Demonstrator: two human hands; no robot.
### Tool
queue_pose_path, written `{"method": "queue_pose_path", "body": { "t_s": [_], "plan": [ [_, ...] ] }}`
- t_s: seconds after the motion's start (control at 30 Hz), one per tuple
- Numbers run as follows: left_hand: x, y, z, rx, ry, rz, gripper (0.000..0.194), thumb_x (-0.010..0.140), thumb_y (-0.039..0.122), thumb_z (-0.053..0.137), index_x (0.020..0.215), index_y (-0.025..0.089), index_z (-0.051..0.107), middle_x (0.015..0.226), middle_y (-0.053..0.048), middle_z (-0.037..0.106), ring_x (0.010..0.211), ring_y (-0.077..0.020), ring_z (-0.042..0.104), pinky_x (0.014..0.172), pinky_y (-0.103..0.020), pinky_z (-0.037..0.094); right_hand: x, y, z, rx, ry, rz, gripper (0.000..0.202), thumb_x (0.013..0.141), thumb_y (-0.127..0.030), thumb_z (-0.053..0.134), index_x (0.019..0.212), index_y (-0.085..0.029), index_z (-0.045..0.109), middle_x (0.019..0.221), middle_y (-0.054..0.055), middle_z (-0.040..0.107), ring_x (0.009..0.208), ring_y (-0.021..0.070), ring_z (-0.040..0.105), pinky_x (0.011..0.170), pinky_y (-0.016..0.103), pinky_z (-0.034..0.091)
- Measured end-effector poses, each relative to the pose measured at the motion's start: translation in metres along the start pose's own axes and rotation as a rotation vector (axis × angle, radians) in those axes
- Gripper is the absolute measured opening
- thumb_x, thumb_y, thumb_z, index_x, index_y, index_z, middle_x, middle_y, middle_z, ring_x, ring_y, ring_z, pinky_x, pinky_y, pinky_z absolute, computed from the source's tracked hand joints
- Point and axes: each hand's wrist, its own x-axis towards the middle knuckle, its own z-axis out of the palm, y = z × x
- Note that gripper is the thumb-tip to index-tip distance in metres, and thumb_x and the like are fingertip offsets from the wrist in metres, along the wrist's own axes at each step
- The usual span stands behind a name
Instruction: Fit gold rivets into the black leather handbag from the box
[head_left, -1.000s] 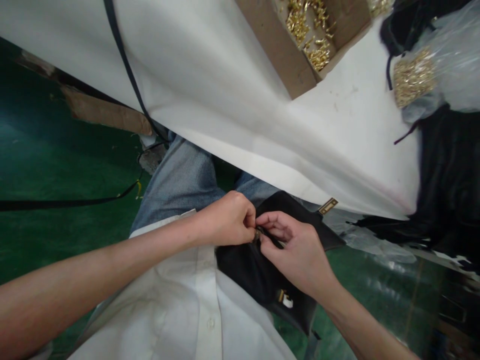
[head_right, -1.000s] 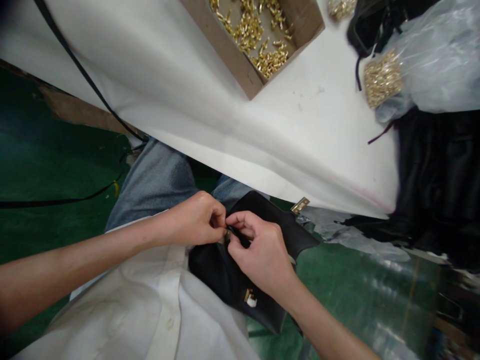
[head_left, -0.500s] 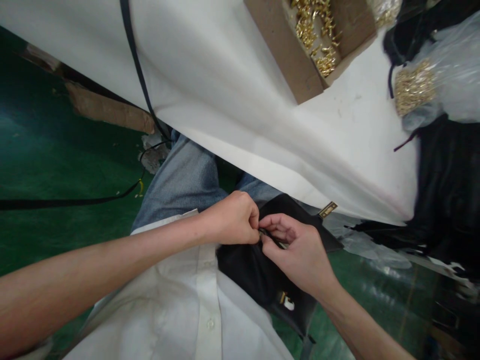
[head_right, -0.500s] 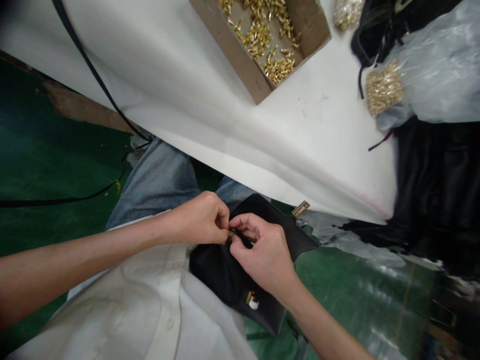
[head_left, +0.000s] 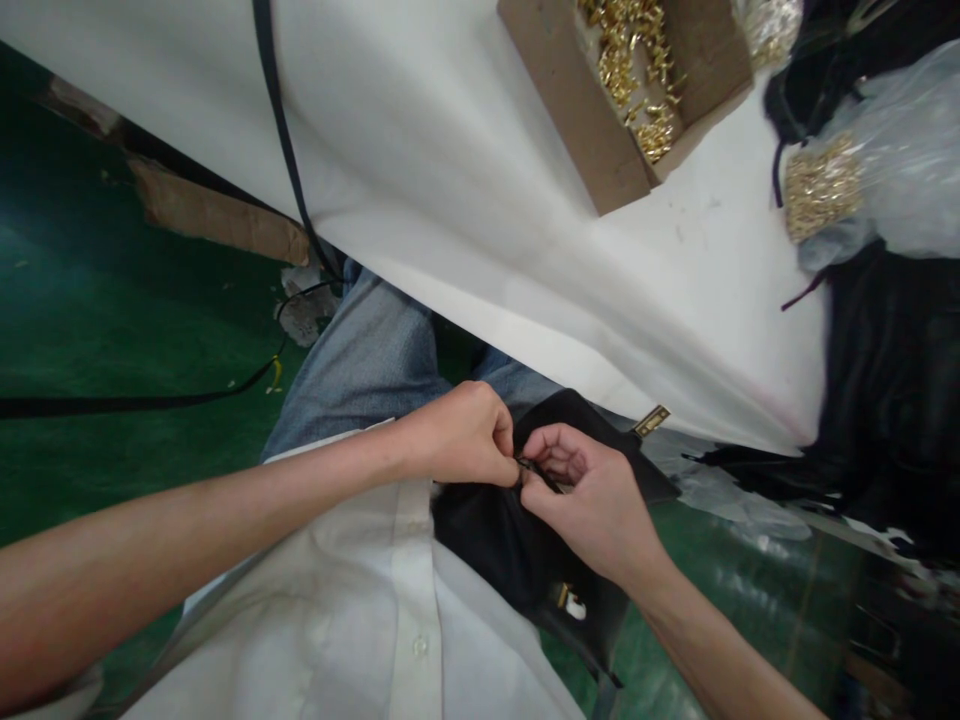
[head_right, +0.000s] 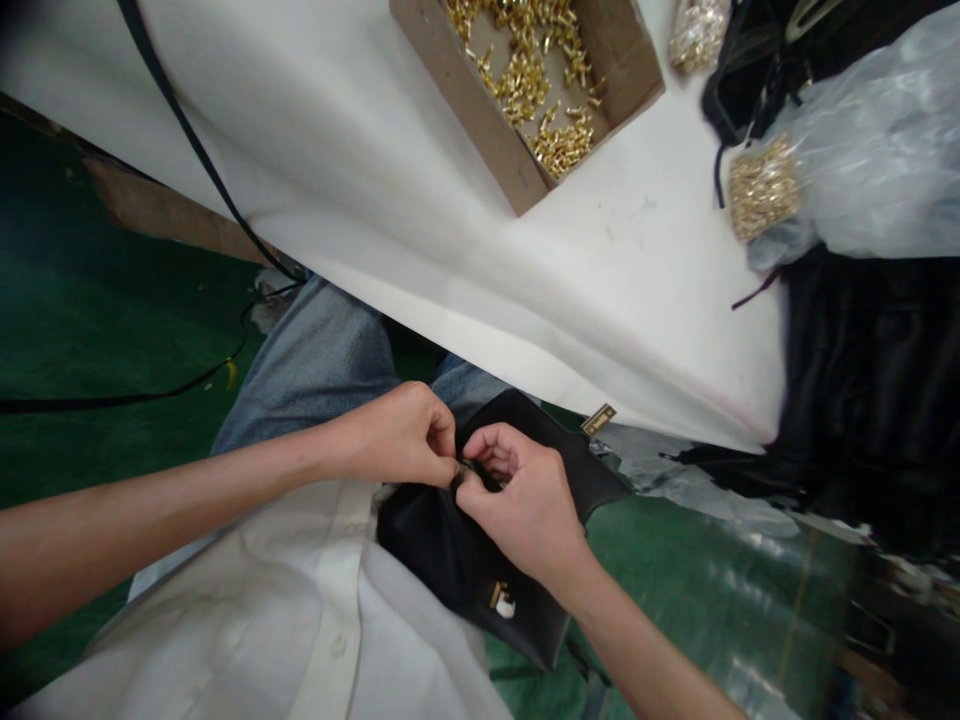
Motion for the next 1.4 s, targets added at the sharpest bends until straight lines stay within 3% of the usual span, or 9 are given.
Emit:
{"method": "queue_pose_path", "body": {
  "t_s": [0.33,0.53,0.67,0.77,0.9,1.03,1.27,1.4],
  "plan": [
    [0.004,-0.006,0.016,0.173,0.206,0.16,0.005,0.069,0.02,0.073,0.069,0.018,0.078,0.065,-0.001,0.075,0.062,-0.0174,0.068,0.053,-0.026,0.038,-0.004,0.001,0.0,0.008,0.009,-0.055,0.025,0.085,-0.02,0.073,0.11,-0.021,0.076,0.1,0.005,0.084,0.087,0.0196,0.08,0.082,0.03,0.065],
    [0.004,-0.005,0.015,0.171,0.167,0.165,0.003,0.07,0.017,0.072,0.071,0.018,0.075,0.066,-0.001,0.074,0.063,-0.0167,0.067,0.054,-0.026,0.038,-0.004,0.003,0.002,0.035,0.03,-0.017,0.023,0.081,-0.02,0.073,0.104,-0.021,0.073,0.093,0.003,0.082,0.081,0.0179,0.078,0.075,0.027,0.062],
    [0.0,-0.011,0.006,-0.005,0.042,0.128,0.016,0.084,0.032,0.078,0.079,0.017,0.075,0.071,0.0,0.074,0.068,-0.0154,0.067,0.058,-0.024,0.042,-0.002,0.005,-0.002,0.106,-0.013,0.057,0.027,0.078,-0.023,0.078,0.104,-0.019,0.073,0.088,0.003,0.08,0.078,0.018,0.076,0.072,0.027,0.061],
    [-0.011,-0.019,0.001,-0.135,-0.019,0.19,0.029,0.093,0.044,0.08,0.099,0.016,0.078,0.089,-0.002,0.078,0.082,-0.0172,0.071,0.068,-0.025,0.051,0.0,0.007,-0.005,0.133,-0.033,0.089,0.03,0.078,-0.024,0.082,0.106,-0.019,0.072,0.089,0.003,0.08,0.078,0.018,0.076,0.071,0.027,0.06],
    [-0.029,-0.025,0.002,-0.099,-0.009,0.415,0.043,0.091,0.018,0.083,0.132,0.025,0.074,0.137,-0.008,0.071,0.118,-0.0223,0.071,0.093,-0.031,0.059,-0.002,0.004,-0.007,0.145,-0.064,0.052,0.028,0.081,-0.019,0.078,0.107,-0.021,0.071,0.098,0.003,0.082,0.086,0.0182,0.079,0.079,0.027,0.062],
    [-0.034,-0.027,0.007,0.053,0.024,0.522,0.021,0.104,0.008,0.065,0.111,0.023,0.079,0.139,-0.007,0.068,0.118,-0.0193,0.071,0.105,-0.031,0.054,-0.006,0.0,-0.01,0.141,-0.082,0.034,0.026,0.083,-0.02,0.078,0.108,-0.021,0.071,0.095,0.002,0.082,0.085,0.0179,0.079,0.079,0.027,0.064],
    [-0.02,-0.028,0.012,-0.029,0.041,0.569,0.019,0.101,0.004,0.064,0.094,0.017,0.075,0.109,-0.006,0.075,0.1,-0.016,0.073,0.093,-0.026,0.056,-0.008,0.002,-0.012,0.122,-0.126,0.008,0.021,0.086,-0.023,0.078,0.106,-0.021,0.071,0.097,0.003,0.082,0.088,0.0188,0.08,0.082,0.028,0.064],
    [-0.019,-0.031,0.012,-0.039,0.029,0.545,0.023,0.098,0.0,0.065,0.091,0.017,0.079,0.114,-0.007,0.079,0.099,-0.0156,0.076,0.091,-0.026,0.057,-0.009,0.002,-0.01,0.074,-0.09,0.025,0.019,0.084,-0.023,0.078,0.101,-0.021,0.071,0.089,0.002,0.08,0.082,0.0186,0.078,0.076,0.027,0.062]
  ]
}}
